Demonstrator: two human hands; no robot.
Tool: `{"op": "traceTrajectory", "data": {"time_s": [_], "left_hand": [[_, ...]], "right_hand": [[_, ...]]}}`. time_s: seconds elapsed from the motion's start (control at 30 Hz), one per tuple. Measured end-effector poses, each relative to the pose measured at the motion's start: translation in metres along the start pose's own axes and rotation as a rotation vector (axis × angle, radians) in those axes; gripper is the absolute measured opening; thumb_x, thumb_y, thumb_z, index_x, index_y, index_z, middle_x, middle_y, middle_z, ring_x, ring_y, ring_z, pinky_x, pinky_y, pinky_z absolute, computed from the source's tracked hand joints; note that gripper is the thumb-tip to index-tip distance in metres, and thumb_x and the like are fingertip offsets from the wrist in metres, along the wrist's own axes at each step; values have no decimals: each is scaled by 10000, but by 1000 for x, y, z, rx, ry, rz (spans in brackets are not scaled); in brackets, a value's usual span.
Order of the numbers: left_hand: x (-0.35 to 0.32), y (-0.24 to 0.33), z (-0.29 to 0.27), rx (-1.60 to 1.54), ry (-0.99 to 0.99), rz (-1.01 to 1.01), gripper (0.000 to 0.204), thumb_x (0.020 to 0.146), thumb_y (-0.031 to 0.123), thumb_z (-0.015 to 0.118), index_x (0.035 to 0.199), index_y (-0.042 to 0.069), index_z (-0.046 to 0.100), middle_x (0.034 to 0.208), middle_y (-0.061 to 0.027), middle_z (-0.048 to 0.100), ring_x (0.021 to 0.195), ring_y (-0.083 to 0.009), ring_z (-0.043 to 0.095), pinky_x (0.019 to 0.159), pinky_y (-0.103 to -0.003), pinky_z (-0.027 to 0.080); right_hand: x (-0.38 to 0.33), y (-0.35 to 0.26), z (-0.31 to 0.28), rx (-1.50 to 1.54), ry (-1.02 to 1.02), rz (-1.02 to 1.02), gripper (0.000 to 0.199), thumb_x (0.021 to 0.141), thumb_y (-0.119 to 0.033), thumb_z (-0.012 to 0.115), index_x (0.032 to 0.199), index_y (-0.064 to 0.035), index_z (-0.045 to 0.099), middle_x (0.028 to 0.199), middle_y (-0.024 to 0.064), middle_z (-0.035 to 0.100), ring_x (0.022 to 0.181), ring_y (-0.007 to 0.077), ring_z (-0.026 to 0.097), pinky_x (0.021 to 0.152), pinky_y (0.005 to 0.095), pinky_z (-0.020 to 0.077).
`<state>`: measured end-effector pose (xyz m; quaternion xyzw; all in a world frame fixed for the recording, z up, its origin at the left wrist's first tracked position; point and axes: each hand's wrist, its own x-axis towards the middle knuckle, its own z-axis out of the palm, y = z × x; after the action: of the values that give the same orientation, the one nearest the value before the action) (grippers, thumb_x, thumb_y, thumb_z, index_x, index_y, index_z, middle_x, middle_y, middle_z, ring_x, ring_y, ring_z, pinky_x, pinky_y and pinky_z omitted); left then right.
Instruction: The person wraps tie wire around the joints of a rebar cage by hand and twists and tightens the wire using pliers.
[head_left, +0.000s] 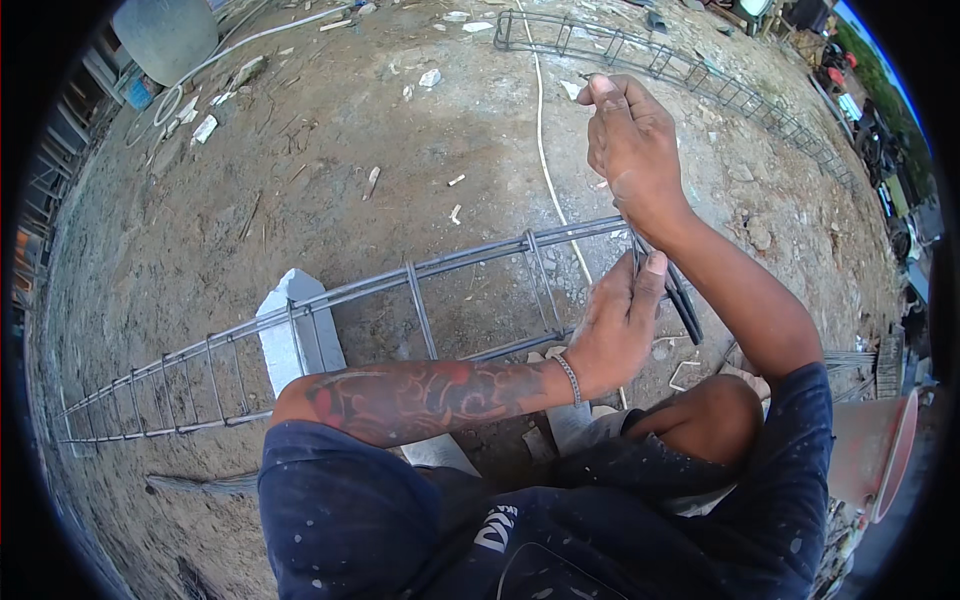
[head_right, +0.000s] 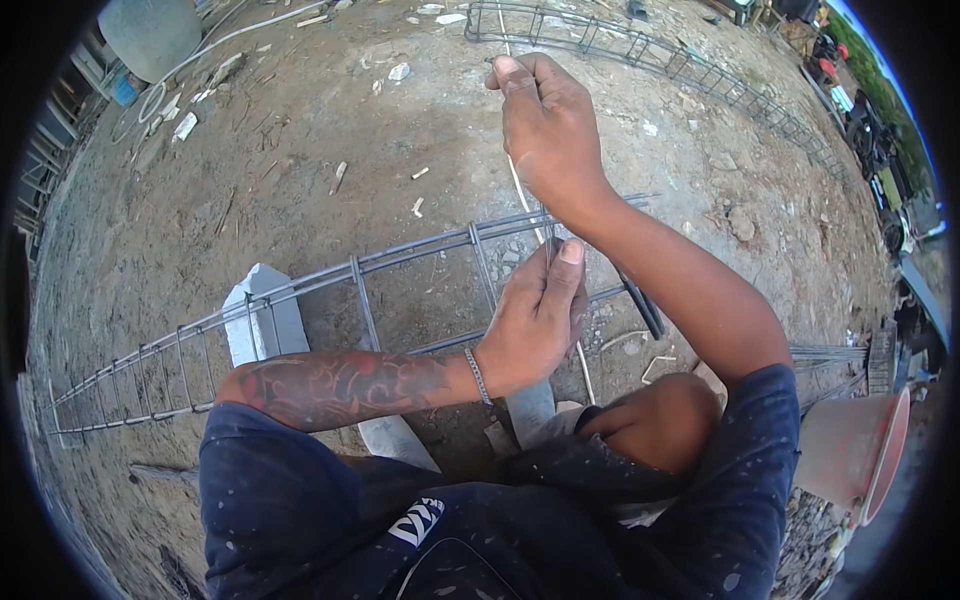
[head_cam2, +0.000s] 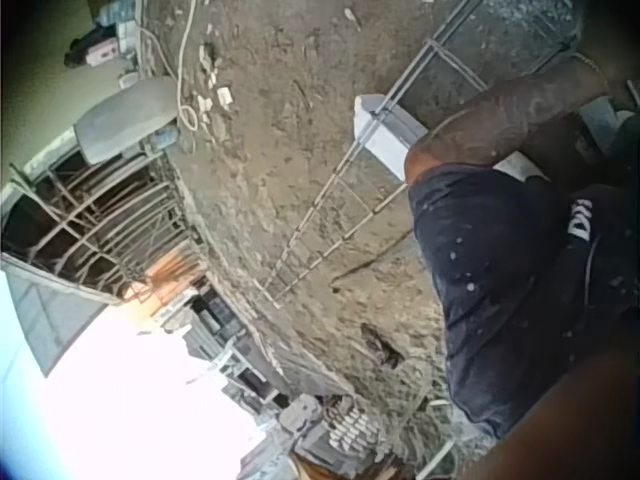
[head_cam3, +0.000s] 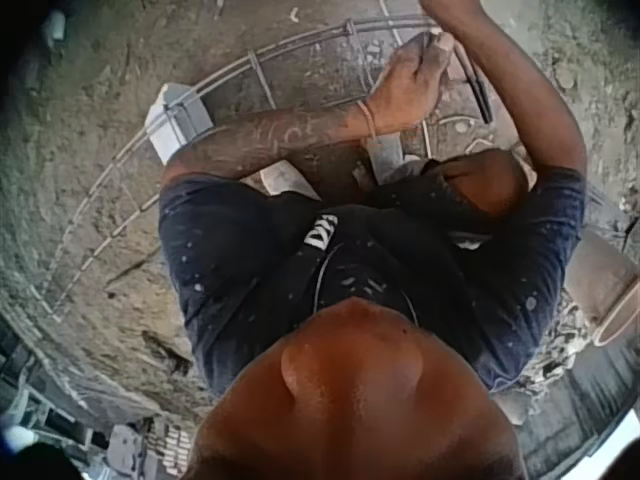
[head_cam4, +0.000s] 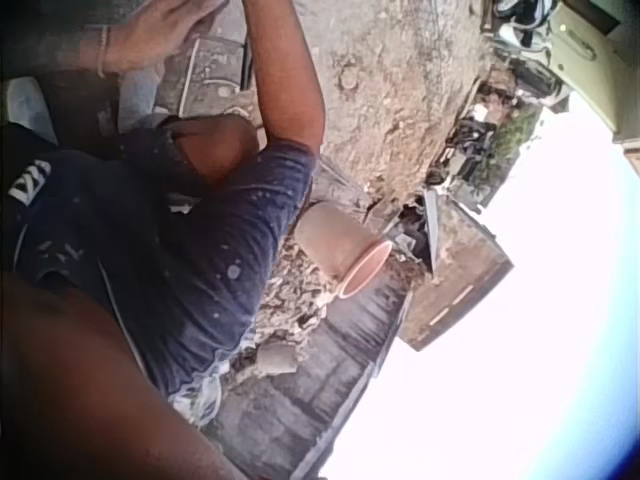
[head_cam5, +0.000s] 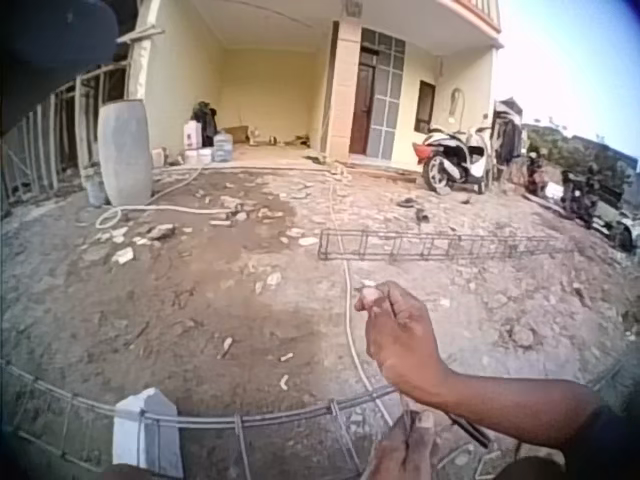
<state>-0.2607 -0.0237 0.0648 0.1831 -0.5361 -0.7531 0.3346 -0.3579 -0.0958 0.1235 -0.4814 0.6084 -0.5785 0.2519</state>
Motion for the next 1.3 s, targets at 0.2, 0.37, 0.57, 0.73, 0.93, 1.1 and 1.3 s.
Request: {"op": "traceTrajectory", "data": {"time_s": [0.2, 0.37, 0.57, 0.73, 0.93, 1.1, 1.3], "left_hand": [[-6, 3, -50, 108, -167, -132, 410, 947, 413, 349, 869, 15, 415, 640, -57, 478, 515, -114, 494, 467, -255, 408], [9, -3, -100, 1002, -220, 518, 434, 832, 362, 545, 951, -54, 565, 892, -198, 594, 789, -332, 585, 742, -416, 448], [69, -14, -166, 1040, -90, -104, 346, 822, 270, 498, 965, -24, 612, 948, -217, 615, 909, -318, 596, 830, -353, 431], [81, -39, -180, 925, -289, -221, 371, 847, 284, 484, 1002, -32, 603, 959, -201, 626, 909, -302, 598, 843, -337, 428], [93, -45, -166, 841, -305, -375, 387, 858, 317, 523, 1022, -21, 618, 908, -114, 650, 854, -197, 587, 817, -299, 429], [91, -43, -162, 710, -170, -347, 289, 792, 226, 624, 928, -28, 646, 808, -115, 658, 747, -170, 595, 723, -291, 458], [82, -37, -149, 787, -70, -142, 270, 788, 209, 647, 880, -44, 640, 784, -127, 653, 721, -144, 597, 686, -279, 471]], "right_hand": [[-35, 1, 7, 114, -126, 380, 266, 941, -182, 398, 1063, 11, 535, 695, 16, 472, 503, 85, 425, 450, 231, 369], [-55, 25, -44, 4, -207, 794, 252, 938, -164, 410, 1058, 27, 524, 682, 7, 448, 499, 92, 386, 456, 237, 337], [-90, 71, -44, 181, -200, 1038, 194, 946, -162, 403, 1007, 0, 491, 702, 2, 443, 568, 94, 392, 510, 241, 351], [-78, 106, -24, 379, -168, 1035, 160, 938, -151, 431, 969, 0, 474, 704, -1, 436, 549, 76, 365, 458, 205, 316], [-71, 127, -12, 709, -254, 1056, 180, 931, -178, 462, 969, -3, 477, 706, 5, 449, 525, 70, 357, 442, 196, 320], [-73, 115, -1, 572, -276, 1067, 188, 925, -199, 477, 973, -18, 486, 710, 18, 473, 523, 81, 385, 445, 210, 337], [-79, 113, -4, 4, -285, 841, 184, 891, -184, 521, 989, -30, 538, 708, 23, 522, 501, 94, 427, 458, 254, 361]]}}
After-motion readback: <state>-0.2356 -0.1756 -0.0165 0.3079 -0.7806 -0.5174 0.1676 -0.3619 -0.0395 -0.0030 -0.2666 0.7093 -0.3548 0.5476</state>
